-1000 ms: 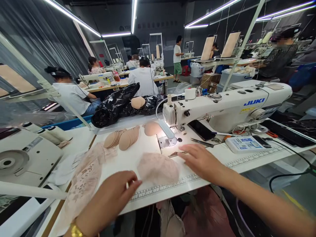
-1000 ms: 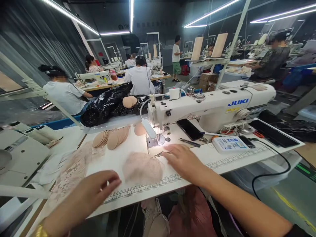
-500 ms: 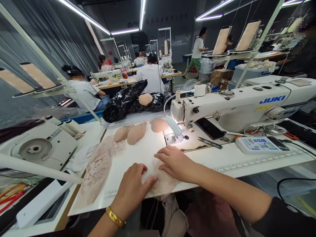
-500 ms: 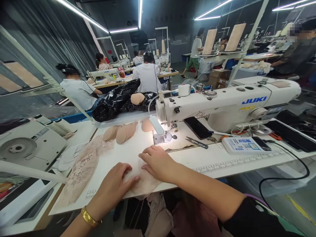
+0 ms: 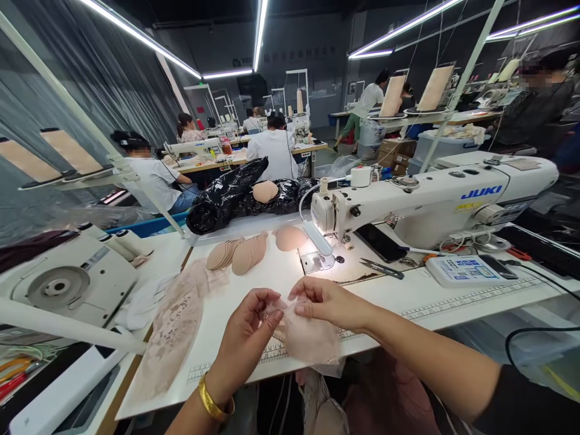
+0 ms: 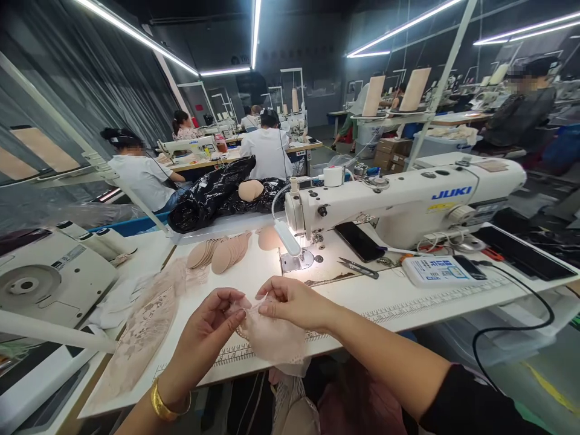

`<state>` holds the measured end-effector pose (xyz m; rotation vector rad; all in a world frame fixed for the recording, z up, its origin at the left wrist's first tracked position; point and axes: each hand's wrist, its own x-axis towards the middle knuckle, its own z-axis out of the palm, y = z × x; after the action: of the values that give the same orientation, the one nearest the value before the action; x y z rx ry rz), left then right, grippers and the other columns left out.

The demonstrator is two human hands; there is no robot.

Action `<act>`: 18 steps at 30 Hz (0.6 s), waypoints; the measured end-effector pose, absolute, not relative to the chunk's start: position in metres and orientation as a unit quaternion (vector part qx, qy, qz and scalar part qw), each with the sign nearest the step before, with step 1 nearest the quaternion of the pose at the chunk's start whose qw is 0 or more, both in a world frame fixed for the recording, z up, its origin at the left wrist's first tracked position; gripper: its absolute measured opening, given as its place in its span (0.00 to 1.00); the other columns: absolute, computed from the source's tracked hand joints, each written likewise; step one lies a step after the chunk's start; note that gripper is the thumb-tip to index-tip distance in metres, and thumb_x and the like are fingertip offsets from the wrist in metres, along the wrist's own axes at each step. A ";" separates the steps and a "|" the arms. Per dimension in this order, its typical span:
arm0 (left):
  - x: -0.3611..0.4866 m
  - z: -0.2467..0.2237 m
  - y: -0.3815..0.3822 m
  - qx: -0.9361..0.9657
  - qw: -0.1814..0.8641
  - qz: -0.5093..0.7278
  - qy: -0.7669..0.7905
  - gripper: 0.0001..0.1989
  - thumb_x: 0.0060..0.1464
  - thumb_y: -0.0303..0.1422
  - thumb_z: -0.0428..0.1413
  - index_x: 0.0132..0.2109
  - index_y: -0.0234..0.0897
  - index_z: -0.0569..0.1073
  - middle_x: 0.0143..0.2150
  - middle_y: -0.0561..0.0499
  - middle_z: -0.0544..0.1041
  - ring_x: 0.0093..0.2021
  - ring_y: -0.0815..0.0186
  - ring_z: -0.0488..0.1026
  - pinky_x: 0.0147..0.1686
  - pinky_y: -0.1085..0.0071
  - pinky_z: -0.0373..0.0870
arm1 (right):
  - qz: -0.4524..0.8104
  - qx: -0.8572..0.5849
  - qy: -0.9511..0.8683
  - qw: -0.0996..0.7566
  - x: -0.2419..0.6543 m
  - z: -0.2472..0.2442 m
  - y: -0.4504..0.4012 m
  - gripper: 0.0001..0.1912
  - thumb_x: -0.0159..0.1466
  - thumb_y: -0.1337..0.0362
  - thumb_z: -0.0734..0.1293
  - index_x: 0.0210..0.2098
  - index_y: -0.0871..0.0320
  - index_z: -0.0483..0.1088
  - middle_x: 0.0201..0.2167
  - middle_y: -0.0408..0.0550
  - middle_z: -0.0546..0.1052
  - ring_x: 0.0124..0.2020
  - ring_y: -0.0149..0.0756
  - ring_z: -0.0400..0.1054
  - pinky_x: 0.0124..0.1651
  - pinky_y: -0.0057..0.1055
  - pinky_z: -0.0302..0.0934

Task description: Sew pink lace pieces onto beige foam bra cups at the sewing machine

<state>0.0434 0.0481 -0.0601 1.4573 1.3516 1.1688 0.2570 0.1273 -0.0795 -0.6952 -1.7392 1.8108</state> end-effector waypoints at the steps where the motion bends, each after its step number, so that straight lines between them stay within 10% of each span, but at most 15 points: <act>1: 0.045 -0.058 0.049 0.572 0.408 0.465 0.539 0.15 0.58 0.42 0.63 0.48 0.40 0.74 0.42 0.49 0.76 0.42 0.61 0.73 0.41 0.69 0.71 | 0.660 -0.268 -0.643 0.281 0.256 -0.079 0.126 0.21 0.62 0.48 0.74 0.42 0.59 0.72 0.29 0.39 0.68 0.32 0.31 0.61 0.35 0.28 0.55; 8: 0.037 -0.046 0.057 0.581 0.515 0.357 0.520 0.21 0.59 0.52 0.59 0.46 0.38 0.73 0.25 0.60 0.62 0.25 0.71 0.61 0.25 0.76 0.58 | 0.571 -0.282 -0.689 0.347 0.261 -0.066 0.115 0.19 0.67 0.47 0.69 0.34 0.57 0.68 0.30 0.43 0.73 0.34 0.34 0.65 0.39 0.31 0.58; 13: -0.013 -0.044 0.109 0.702 0.133 0.283 0.640 0.18 0.66 0.44 0.52 0.51 0.36 0.75 0.41 0.47 0.79 0.39 0.61 0.76 0.39 0.67 0.73 | 0.657 -0.315 -0.625 0.280 0.261 -0.090 0.139 0.24 0.65 0.43 0.70 0.32 0.55 0.61 0.17 0.33 0.65 0.18 0.27 0.54 0.26 0.27 0.47; 18: -0.077 -0.051 0.167 0.649 -0.018 0.253 0.717 0.15 0.66 0.34 0.54 0.55 0.29 0.73 0.58 0.37 0.75 0.60 0.49 0.71 0.57 0.55 0.68 | 0.665 -0.310 -0.602 0.315 0.263 -0.114 0.158 0.23 0.67 0.44 0.69 0.32 0.56 0.63 0.19 0.35 0.67 0.21 0.28 0.58 0.29 0.28 0.50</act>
<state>-0.0768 0.1668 -0.0514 2.0623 2.2783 0.8047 0.2632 0.1581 -0.1137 -0.8163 -1.5864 1.7517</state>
